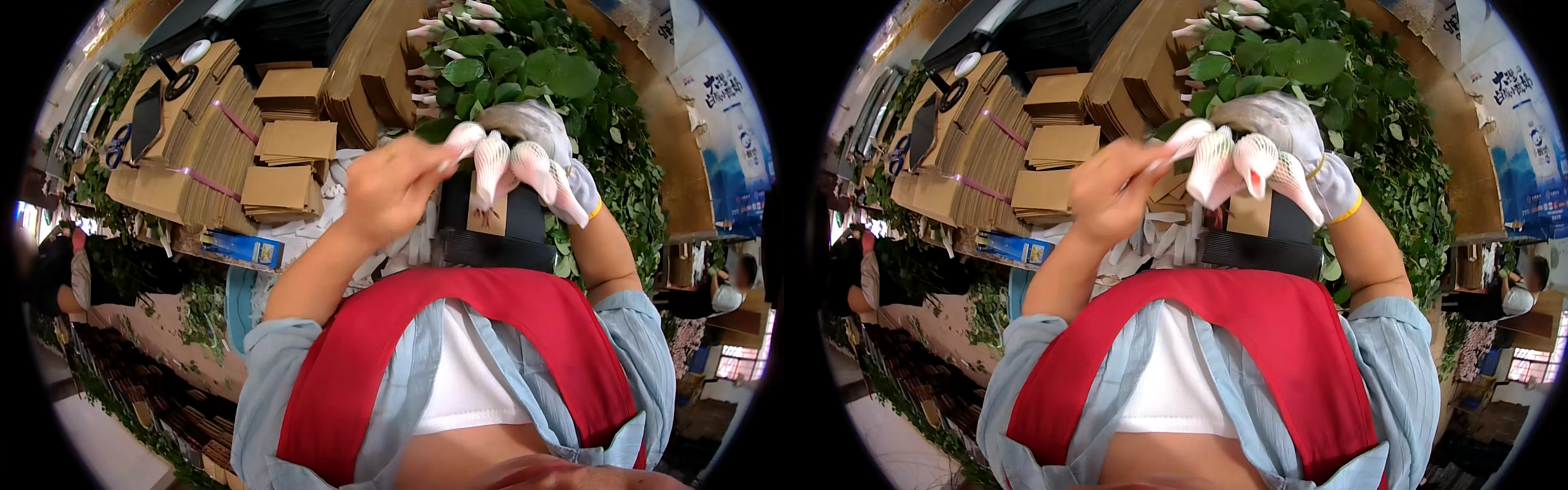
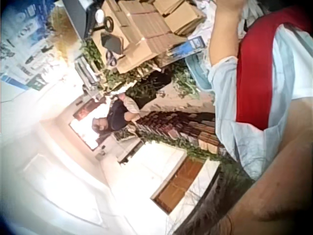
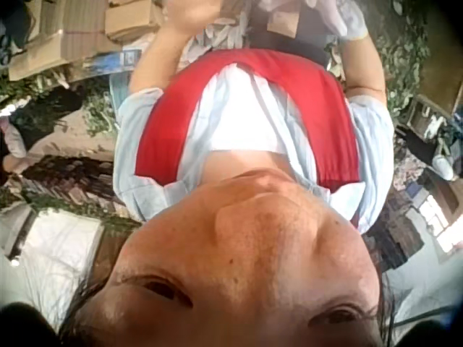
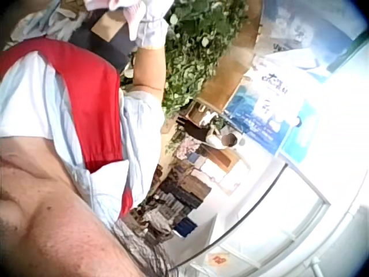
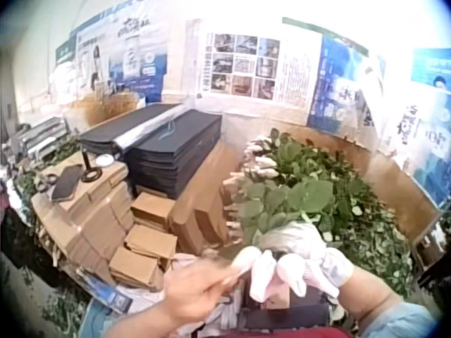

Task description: The person arranges pink roses and green leaves into a black tray, then wraps the tray with plastic film. They repeat this process multiple times, placing each wrapped tray aside.

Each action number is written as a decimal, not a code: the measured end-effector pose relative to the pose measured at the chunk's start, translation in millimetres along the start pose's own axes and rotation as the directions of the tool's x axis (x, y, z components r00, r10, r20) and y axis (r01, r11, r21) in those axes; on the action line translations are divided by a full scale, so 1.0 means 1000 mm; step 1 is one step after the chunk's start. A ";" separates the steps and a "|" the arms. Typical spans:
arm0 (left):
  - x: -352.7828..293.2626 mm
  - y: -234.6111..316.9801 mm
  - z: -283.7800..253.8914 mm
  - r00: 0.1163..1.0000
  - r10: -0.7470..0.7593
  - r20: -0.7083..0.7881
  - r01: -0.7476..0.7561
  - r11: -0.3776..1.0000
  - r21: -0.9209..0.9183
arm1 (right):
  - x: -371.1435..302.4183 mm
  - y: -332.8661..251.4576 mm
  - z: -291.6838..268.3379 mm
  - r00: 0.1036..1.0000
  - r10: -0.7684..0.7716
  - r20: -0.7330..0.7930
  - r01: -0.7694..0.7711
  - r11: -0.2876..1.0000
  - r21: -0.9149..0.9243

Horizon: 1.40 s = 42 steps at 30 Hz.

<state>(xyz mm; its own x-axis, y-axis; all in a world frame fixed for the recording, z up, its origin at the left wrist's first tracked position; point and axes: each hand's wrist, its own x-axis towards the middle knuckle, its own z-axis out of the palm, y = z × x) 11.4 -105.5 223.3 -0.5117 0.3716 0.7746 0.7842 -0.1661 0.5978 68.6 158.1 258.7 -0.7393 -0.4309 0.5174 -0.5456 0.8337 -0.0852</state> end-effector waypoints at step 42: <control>0.019 0.002 -0.052 0.898 0.034 0.438 -0.246 0.865 0.437 | 0.044 0.046 0.053 0.963 0.190 0.189 -0.152 0.969 -0.197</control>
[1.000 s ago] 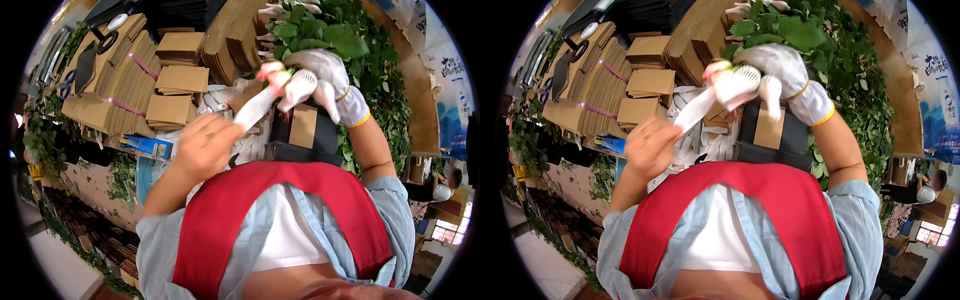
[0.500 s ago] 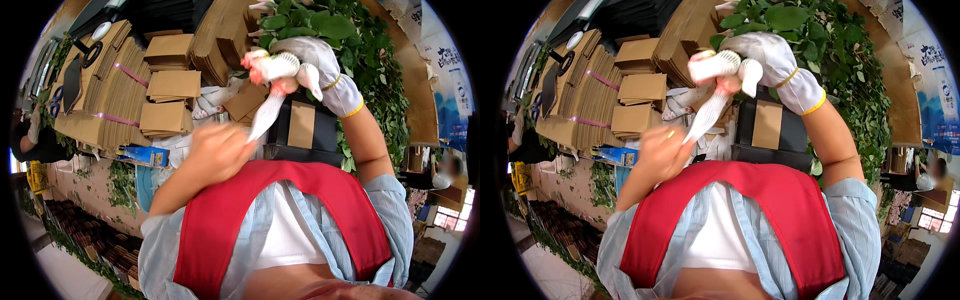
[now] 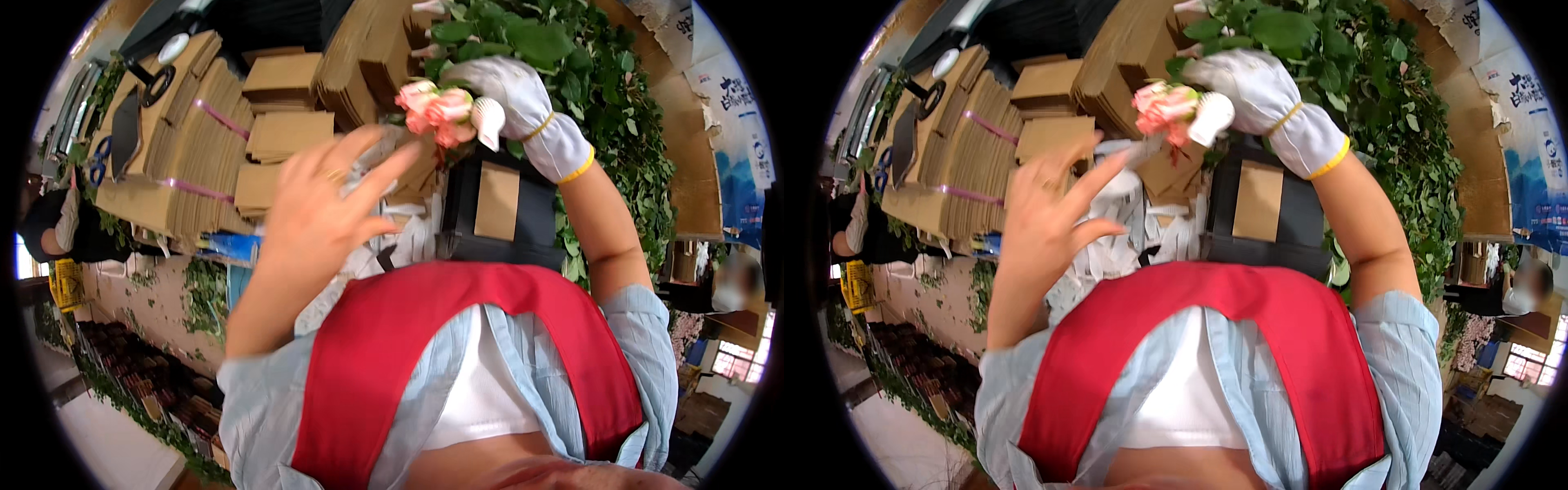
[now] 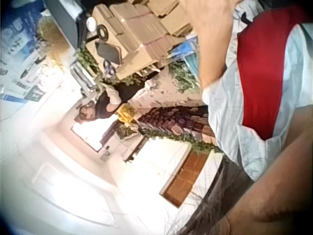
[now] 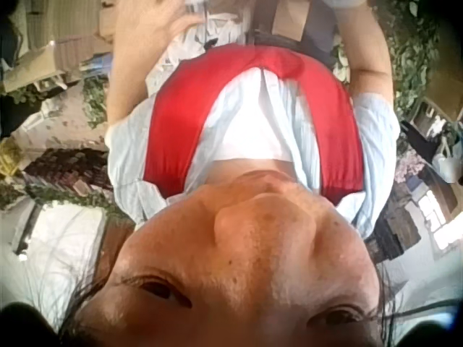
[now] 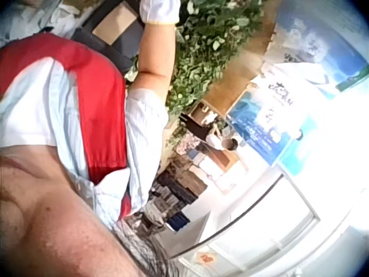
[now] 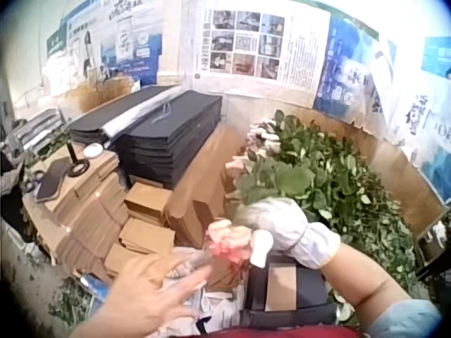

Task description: The person arranges pink roses and green leaves into a black tray, then wraps the tray with plastic film. They repeat this process multiple times, placing each wrapped tray aside.

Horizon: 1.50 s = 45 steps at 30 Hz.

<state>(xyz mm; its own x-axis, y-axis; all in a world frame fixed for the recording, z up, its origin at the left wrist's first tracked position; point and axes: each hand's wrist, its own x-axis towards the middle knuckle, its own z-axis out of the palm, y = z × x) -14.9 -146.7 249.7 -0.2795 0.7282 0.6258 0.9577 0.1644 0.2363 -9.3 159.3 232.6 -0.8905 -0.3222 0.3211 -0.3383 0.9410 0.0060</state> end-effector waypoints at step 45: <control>0.027 0.001 0.263 0.728 0.339 0.596 0.138 0.779 -0.611 | -0.227 0.035 -0.292 0.771 0.493 -0.403 -0.602 0.770 -0.210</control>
<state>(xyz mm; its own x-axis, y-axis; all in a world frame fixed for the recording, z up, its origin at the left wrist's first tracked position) -3.6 47.9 71.8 0.1623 0.9824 0.0922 0.6652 -0.1779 0.7252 270.0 296.0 436.2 -0.7312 0.2573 0.6318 0.3395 0.9406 0.0099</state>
